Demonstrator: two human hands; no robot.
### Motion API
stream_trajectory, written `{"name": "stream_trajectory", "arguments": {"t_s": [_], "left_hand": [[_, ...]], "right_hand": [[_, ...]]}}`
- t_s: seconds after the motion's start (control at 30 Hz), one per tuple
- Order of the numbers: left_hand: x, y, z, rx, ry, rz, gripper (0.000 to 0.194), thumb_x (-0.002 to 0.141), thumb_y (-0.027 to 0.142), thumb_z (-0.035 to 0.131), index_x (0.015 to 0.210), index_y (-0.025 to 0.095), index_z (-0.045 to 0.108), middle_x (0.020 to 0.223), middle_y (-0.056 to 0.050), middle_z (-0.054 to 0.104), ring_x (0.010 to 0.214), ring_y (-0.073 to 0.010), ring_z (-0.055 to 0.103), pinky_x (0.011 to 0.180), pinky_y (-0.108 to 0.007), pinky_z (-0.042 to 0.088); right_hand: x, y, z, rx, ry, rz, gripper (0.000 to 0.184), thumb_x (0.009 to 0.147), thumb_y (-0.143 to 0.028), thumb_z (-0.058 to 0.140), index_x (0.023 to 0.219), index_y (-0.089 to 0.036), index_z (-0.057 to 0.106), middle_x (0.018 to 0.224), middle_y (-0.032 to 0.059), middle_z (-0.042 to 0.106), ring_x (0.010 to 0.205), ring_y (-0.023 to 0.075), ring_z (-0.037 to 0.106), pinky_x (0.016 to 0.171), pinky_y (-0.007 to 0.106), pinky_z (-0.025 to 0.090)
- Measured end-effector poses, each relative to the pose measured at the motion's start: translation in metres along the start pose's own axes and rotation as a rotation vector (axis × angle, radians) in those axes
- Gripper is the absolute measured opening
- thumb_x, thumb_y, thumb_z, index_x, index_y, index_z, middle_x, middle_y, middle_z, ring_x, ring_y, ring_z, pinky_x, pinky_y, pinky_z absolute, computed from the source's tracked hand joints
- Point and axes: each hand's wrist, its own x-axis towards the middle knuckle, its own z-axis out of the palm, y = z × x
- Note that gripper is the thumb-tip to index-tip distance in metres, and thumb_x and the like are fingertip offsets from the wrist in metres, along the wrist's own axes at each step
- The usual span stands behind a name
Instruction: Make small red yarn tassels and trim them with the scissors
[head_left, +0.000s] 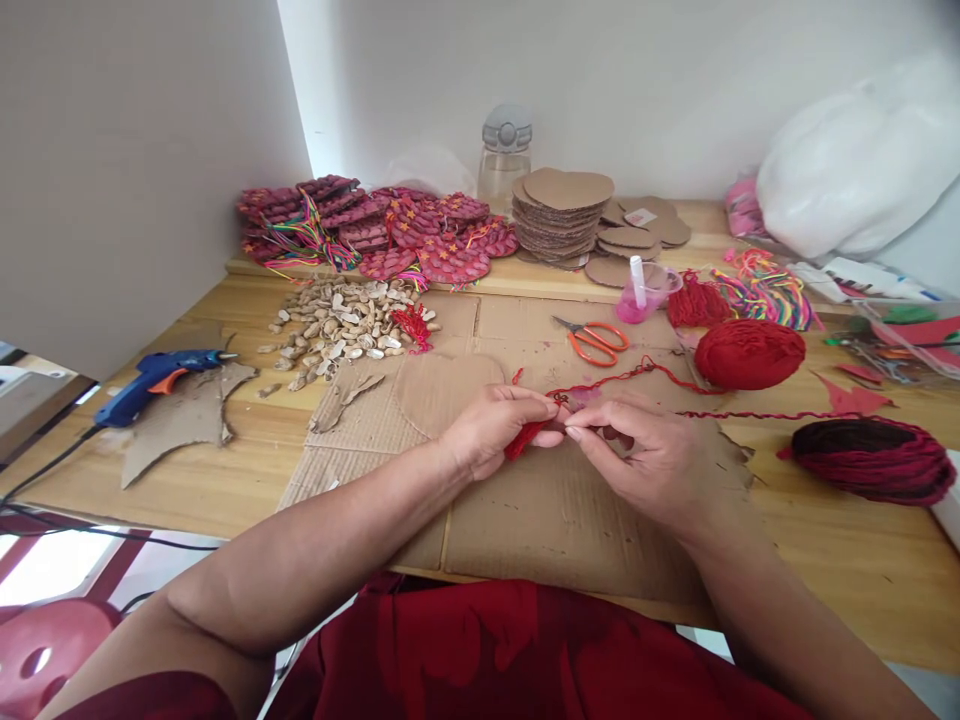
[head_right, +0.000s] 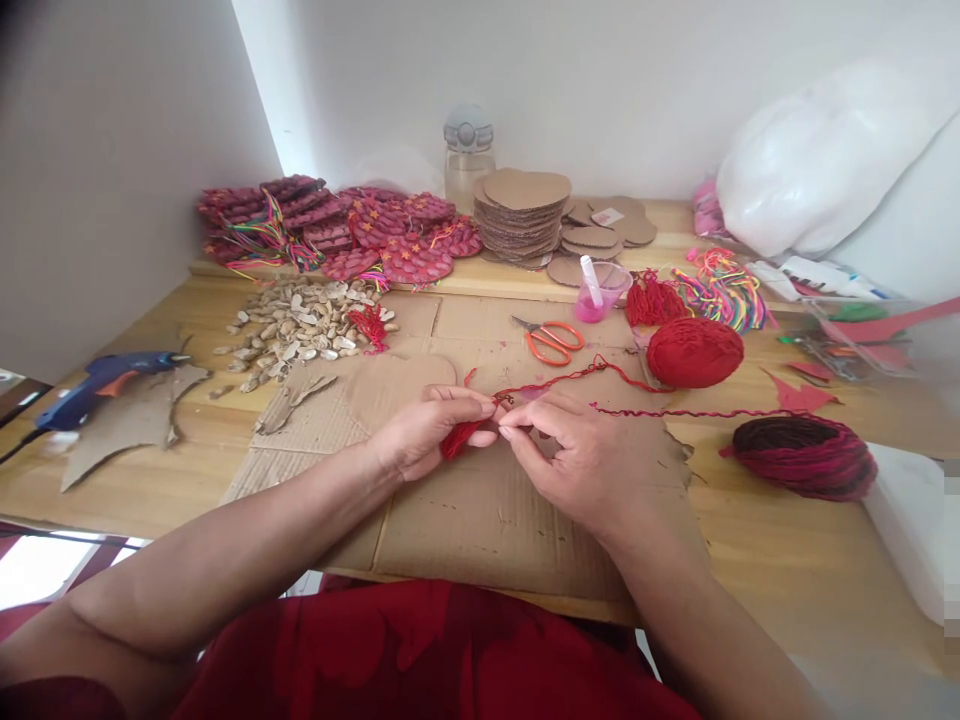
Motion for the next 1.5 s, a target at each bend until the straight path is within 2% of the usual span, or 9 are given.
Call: {"name": "stream_trajectory", "arguments": {"t_s": [0.17,0.37,1.07,1.5], "left_hand": [[0.0014,-0.0014,0.0004,0.004,0.022,0.014,0.007,0.075,0.013,0.069,0.07,0.008,0.071,0.076,-0.009,0.072,0.069,-0.0114,0.067,0.07,-0.021,0.054],[0.0008,0.0007,0.0003,0.038,0.034,0.023,0.012,0.078,0.008,0.063,0.069,0.006,0.071,0.071,-0.009,0.071,0.061,-0.0108,0.066,0.064,-0.021,0.053],[0.0016,-0.0022,-0.0017,0.053,-0.053,-0.03,0.006,0.071,0.014,0.071,0.071,0.008,0.071,0.068,-0.006,0.069,0.058,-0.0112,0.065,0.057,-0.02,0.051],[0.0017,-0.0017,-0.0013,0.067,-0.031,-0.027,0.008,0.072,0.015,0.073,0.073,0.008,0.071,0.073,-0.008,0.071,0.059,-0.0116,0.065,0.058,-0.022,0.052]], "right_hand": [[0.0039,-0.0032,0.0013,0.033,0.001,-0.055,0.014,0.091,-0.021,0.059,0.09,-0.027,0.072,0.086,0.0006,0.073,0.082,0.0161,0.067,0.077,0.03,0.051],[0.0022,0.0034,0.0007,-0.04,0.024,-0.042,0.011,0.09,-0.026,0.061,0.093,-0.027,0.072,0.093,0.0009,0.074,0.086,0.0174,0.067,0.08,0.032,0.05],[0.0036,-0.0018,-0.0052,-0.089,0.015,-0.024,0.012,0.091,-0.026,0.062,0.097,-0.028,0.072,0.094,-0.0011,0.075,0.078,0.0148,0.068,0.072,0.028,0.05],[0.0018,0.0016,-0.0037,-0.073,0.021,0.015,0.012,0.091,-0.028,0.061,0.098,-0.027,0.072,0.095,-0.0005,0.074,0.077,0.0149,0.065,0.068,0.028,0.046]]}}
